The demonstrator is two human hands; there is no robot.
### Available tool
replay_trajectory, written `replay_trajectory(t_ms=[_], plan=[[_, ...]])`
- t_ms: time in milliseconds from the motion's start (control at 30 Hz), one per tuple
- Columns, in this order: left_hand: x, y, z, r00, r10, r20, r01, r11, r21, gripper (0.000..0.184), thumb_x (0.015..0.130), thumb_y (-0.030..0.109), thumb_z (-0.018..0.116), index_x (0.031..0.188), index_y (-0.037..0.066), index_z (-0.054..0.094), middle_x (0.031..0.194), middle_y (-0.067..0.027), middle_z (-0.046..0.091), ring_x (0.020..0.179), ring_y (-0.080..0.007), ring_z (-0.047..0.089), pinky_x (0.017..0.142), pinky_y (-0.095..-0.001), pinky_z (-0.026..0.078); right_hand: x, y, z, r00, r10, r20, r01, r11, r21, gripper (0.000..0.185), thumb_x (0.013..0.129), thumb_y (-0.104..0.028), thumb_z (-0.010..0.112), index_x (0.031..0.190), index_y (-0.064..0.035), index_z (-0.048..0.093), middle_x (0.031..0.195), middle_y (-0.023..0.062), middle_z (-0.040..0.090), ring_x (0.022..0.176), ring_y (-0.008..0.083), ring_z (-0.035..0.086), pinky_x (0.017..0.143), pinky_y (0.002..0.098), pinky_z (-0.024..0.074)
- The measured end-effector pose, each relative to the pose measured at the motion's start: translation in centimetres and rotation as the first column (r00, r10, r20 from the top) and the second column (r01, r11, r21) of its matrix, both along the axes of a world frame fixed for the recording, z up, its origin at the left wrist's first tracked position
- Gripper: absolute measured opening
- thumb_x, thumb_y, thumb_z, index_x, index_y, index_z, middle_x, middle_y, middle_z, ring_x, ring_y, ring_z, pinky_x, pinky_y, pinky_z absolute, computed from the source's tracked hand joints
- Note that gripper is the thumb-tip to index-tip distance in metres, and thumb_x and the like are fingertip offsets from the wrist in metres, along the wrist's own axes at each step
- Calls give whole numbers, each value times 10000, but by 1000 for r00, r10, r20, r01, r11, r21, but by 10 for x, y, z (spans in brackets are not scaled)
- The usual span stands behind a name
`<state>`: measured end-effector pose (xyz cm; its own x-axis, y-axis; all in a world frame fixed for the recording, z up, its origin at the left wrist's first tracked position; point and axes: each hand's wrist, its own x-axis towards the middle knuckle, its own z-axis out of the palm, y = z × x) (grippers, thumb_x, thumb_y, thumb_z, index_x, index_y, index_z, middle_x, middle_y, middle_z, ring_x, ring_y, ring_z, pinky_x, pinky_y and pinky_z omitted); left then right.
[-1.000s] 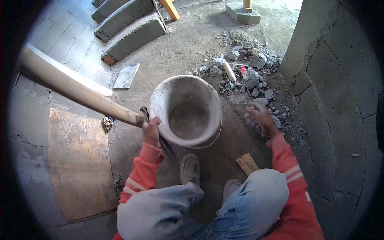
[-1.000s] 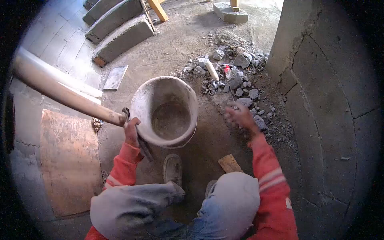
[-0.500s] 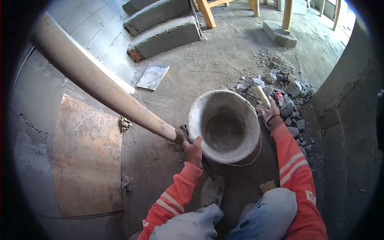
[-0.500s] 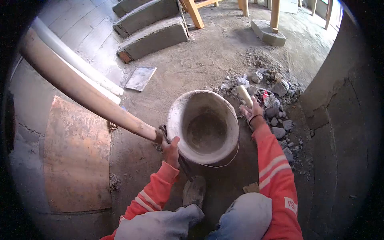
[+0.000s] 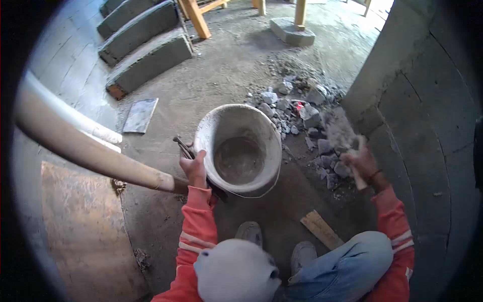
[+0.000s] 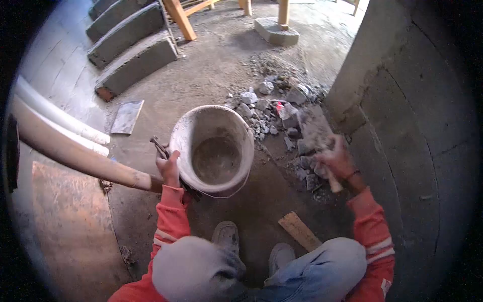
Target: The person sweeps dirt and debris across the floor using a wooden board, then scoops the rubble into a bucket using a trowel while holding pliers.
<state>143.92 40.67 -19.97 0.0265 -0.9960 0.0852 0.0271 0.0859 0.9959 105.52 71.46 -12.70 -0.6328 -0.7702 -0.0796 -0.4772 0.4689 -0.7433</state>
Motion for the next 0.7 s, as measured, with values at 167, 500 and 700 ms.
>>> replay_trajectory(t_ms=[167, 500, 700], plan=[[-12, -39, 6, 998, -56, 41, 58, 996, -72, 416, 638, -5, 709, 1021, 4, 548, 897, -13, 537, 769, -124, 507, 732, -253, 442, -8, 160, -11, 972, -229, 45, 193, 896, 401, 560, 716, -207, 709, 1166, -44, 417, 777, 121, 598, 554, 193, 589, 553, 354, 517], [-44, -52, 51, 933, -285, 219, 302, 952, -49, 382, 664, 29, 701, 1017, 29, 556, 791, 11, 538, 649, -76, 482, 619, -210, 412, 125, 260, 4, 821, -571, -17, 464, 649, 603, 362, 807, -221, 609, 1094, -26, 505, 859, 156, 626, 724, 292, 623, 647, 414, 497], [-56, -54, 60, 878, -372, 301, 404, 914, -48, 364, 704, 10, 688, 1040, 37, 552, 817, -12, 575, 682, -80, 526, 623, -225, 430, 111, 240, -36, 917, -397, -33, 331, 712, 620, 290, 830, -232, 567, 1023, -15, 566, 861, 195, 622, 801, 335, 617, 725, 447, 482]])
